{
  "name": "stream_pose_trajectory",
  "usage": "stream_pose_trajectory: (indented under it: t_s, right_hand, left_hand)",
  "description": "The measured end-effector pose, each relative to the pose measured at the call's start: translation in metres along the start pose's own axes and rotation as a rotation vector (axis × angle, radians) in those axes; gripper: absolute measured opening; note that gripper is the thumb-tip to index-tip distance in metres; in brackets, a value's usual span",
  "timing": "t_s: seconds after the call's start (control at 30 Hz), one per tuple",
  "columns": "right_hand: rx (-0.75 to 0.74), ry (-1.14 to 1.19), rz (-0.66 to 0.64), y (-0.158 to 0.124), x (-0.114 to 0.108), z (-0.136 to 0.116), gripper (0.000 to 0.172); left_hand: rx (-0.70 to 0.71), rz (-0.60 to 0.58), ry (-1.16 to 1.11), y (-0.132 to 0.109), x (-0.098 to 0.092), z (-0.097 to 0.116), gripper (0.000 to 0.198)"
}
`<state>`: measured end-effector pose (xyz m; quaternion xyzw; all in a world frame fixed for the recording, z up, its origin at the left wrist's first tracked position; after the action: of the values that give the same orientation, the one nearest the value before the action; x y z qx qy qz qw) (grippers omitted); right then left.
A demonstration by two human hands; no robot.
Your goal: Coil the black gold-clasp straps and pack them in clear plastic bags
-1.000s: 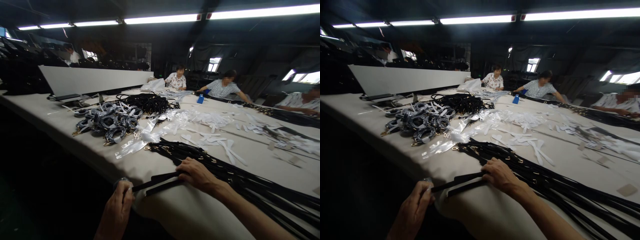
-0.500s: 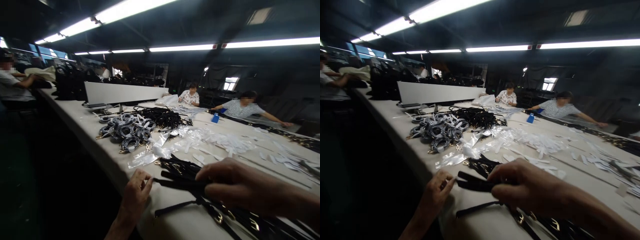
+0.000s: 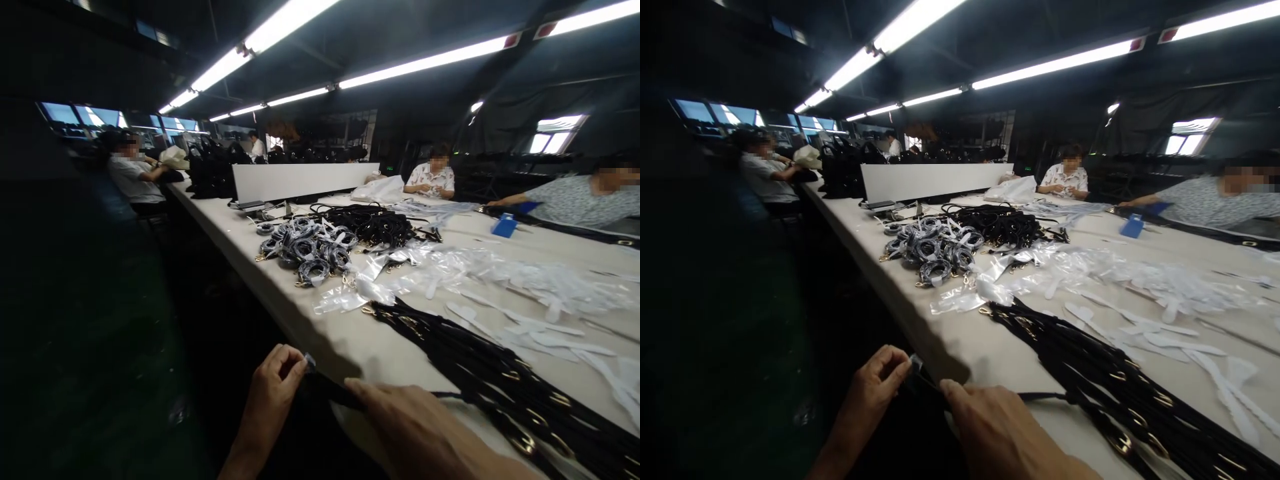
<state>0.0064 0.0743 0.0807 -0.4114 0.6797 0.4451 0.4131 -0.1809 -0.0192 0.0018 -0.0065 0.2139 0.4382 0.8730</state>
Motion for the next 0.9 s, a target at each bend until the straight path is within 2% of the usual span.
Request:
stream_pose_trajectory:
  t_s: [0.13,0.27,0.37,0.47,0.6,0.67,0.73,0.83,0.9]
  right_hand:
    - [-0.137,-0.166,-0.119,0.014,0.032,-0.021,0.073]
    - [-0.208,-0.324,-0.115,0.028,0.052,-0.044,0.068]
    - [-0.253,-0.351,-0.086,0.032,0.064,-0.055,0.062]
    - [-0.267,-0.392,-0.113,0.034,0.074,-0.058,0.056]
    - [-0.18,-0.415,-0.184,0.041,0.074,-0.055,0.057]
    - [-0.082,-0.35,-0.22,0.045,0.072,-0.049,0.058]
    - [0.038,-0.211,-0.217,0.045,0.076,-0.039,0.054]
    - [0.158,0.083,-0.1,0.038,0.096,-0.016,0.04]
    - [0.159,0.27,-0.035,0.033,0.115,0.0,0.037]
  left_hand:
    - [-0.035,-0.053,0.045,-0.009,-0.02,-0.004,0.033]
    - [0.004,-0.04,0.12,-0.017,-0.035,-0.008,0.029]
    - [0.128,0.027,0.182,-0.023,-0.04,-0.013,0.025]
    - [0.264,0.065,0.228,-0.03,-0.037,-0.018,0.024]
    - [0.522,0.163,0.341,-0.04,-0.027,-0.023,0.03]
    - [0.592,0.219,0.403,-0.043,-0.022,-0.028,0.031]
    - [0.578,0.229,0.445,-0.044,-0.018,-0.036,0.028]
    - [0.485,0.221,0.498,-0.046,-0.01,-0.051,0.02]
    - [0.43,0.237,0.534,-0.048,-0.005,-0.059,0.018]
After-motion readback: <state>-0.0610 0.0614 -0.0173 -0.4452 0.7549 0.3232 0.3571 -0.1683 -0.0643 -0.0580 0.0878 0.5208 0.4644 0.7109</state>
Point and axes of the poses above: each hand's wrist, its own y-axis towards the middle knuckle, its own x-axis out of the palm, z = x × y, the point moved 4 cm from there along y, towards the middle knuckle, and after that the axes turned 10 degrees about z, right-handed, at the moved point
